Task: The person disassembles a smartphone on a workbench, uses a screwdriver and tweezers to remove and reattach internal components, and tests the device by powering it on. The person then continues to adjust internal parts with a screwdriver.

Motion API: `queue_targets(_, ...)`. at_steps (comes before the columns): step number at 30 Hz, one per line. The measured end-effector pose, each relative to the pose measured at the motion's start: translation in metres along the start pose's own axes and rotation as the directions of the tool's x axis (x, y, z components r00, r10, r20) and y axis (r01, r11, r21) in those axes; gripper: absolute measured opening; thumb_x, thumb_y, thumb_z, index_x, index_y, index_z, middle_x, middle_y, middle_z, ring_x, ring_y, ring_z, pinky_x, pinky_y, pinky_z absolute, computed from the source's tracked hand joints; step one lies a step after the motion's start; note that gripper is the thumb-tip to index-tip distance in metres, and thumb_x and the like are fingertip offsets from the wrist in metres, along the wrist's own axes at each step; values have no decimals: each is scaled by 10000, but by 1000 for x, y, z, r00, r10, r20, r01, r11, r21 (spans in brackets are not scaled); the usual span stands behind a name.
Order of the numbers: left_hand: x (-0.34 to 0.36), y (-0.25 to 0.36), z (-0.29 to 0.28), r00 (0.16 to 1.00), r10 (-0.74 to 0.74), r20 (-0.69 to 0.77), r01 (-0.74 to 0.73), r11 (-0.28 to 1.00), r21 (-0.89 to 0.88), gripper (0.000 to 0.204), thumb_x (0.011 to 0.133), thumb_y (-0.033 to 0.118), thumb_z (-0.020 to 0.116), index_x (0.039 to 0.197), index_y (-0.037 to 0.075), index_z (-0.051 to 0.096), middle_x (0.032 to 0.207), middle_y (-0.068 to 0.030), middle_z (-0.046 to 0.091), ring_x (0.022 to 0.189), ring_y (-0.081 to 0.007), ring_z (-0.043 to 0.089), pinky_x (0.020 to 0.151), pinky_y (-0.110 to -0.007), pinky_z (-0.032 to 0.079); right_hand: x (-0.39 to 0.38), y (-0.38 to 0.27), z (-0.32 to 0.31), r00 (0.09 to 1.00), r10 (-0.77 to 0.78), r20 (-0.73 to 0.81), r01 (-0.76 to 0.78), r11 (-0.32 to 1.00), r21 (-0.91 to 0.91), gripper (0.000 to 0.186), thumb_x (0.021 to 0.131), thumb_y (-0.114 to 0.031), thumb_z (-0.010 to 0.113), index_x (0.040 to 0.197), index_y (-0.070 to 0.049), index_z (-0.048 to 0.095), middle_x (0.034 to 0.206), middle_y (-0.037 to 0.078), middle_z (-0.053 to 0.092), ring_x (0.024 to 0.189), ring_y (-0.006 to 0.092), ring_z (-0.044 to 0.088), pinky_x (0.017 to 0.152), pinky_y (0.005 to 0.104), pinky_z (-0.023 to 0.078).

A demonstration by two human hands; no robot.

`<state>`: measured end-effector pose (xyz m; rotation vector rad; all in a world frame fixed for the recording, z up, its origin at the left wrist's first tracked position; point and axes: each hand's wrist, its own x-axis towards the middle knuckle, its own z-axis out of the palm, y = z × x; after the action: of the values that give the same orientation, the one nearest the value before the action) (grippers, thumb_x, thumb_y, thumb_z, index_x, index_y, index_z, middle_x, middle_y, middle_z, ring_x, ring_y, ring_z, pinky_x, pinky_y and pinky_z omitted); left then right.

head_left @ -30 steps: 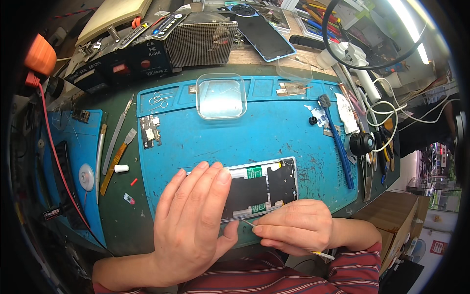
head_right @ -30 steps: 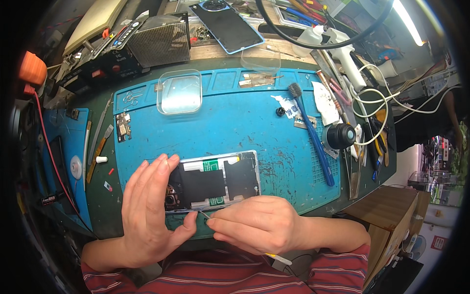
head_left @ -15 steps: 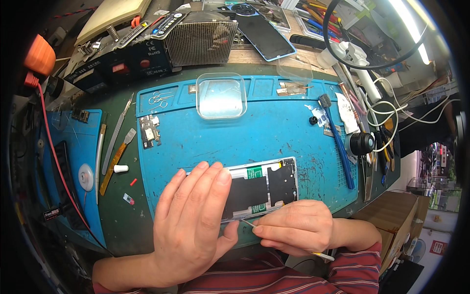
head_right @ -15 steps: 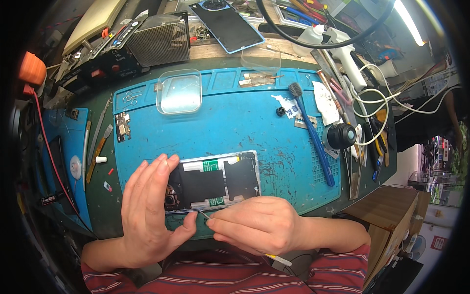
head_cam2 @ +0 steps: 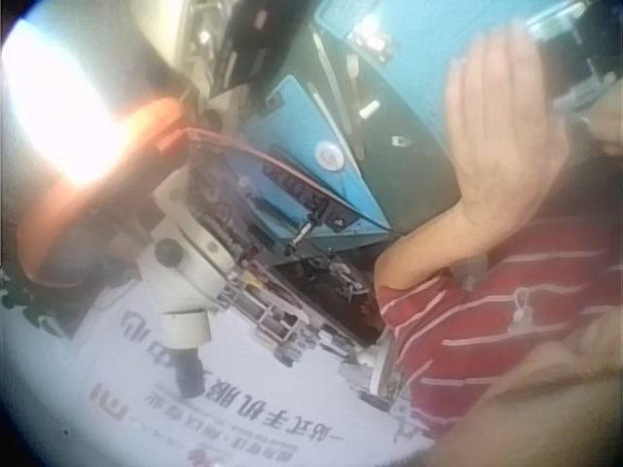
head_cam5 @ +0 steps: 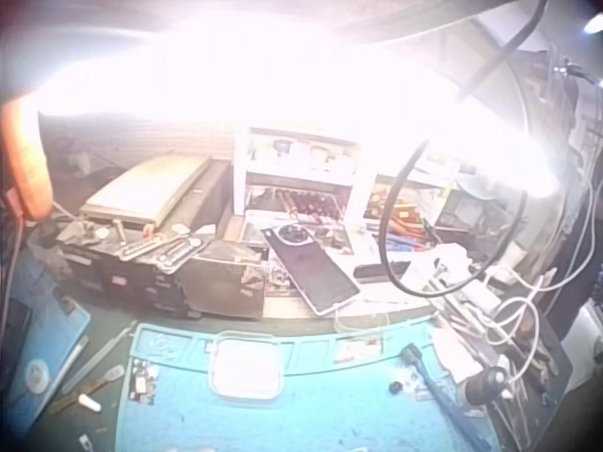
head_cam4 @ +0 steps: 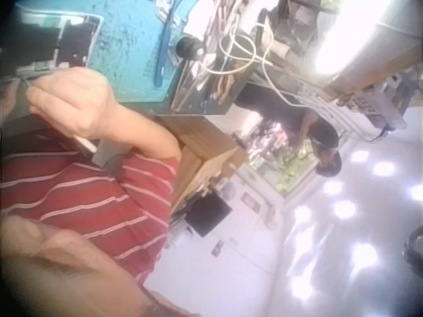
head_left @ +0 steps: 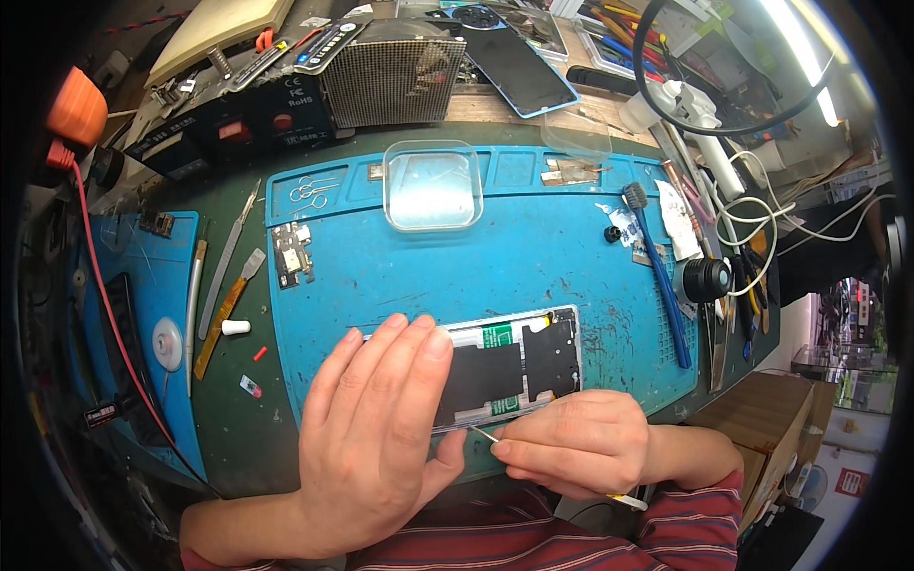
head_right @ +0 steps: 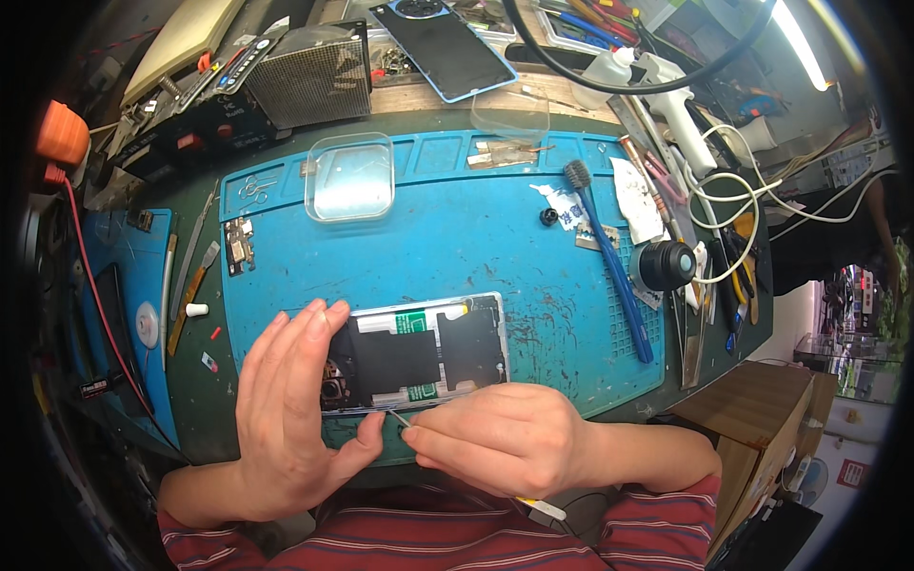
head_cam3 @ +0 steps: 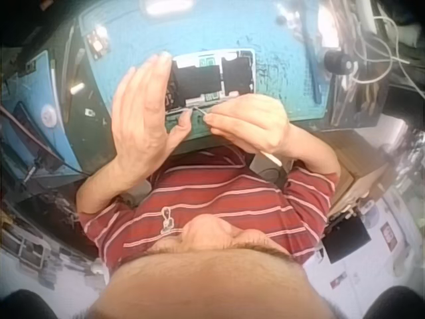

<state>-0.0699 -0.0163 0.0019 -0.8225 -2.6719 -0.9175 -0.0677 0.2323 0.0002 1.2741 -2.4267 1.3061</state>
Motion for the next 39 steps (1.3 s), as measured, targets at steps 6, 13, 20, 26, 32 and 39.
queue_targets(6,1,0,-1,1000,1,5,-1,1000,-1,915,726,106,845,1543,-24,453,1372,-251,662,1264,-409,661,1107,-552,484,-1,0,2,999,-38,-10,38,999,-38,262,847,-69,840,1075,41,771,1000,136,783,824,235,781,705,322,646)
queue_targets(13,0,0,-1,1000,6,3,-6,1000,2,905,722,108,845,1532,-31,466,1375,-251,661,1265,-409,661,1106,-553,484,0,1,2,999,-37,-1,37,999,-22,266,850,-79,839,1080,39,779,1008,134,784,845,232,782,729,323,650)
queue_targets(20,0,0,-2,1000,2,27,-2,1000,0,951,715,108,853,1552,-45,428,1394,-252,657,1290,-422,645,1118,-565,471,1,3,0,999,-49,24,50,997,-51,251,873,-135,861,1083,-8,812,1000,114,807,832,188,779,730,285,641)
queue_targets(26,0,-1,-4,998,10,62,-10,1000,0,1040,720,112,875,1593,-80,342,1428,-261,647,1333,-451,614,1141,-594,443,1,2,1,999,-35,25,36,998,-52,250,871,-137,863,1084,-14,815,1002,108,808,838,184,779,731,284,640)
queue_targets(32,0,-1,-4,998,9,62,-9,1000,-3,1045,723,113,874,1599,-74,335,1426,-262,647,1334,-451,614,1142,-593,442,2,2,1,1000,-25,19,26,998,-50,240,877,-135,858,1081,-17,815,998,105,809,818,182,779,718,281,639)
queue_targets(39,-1,-1,-3,998,12,57,-12,1000,1,1044,729,112,872,1602,-72,331,1425,-264,647,1333,-452,614,1141,-594,442,1,3,3,1000,-24,-3,24,999,-38,222,881,-132,852,1072,-24,816,983,98,809,788,181,777,685,275,631)
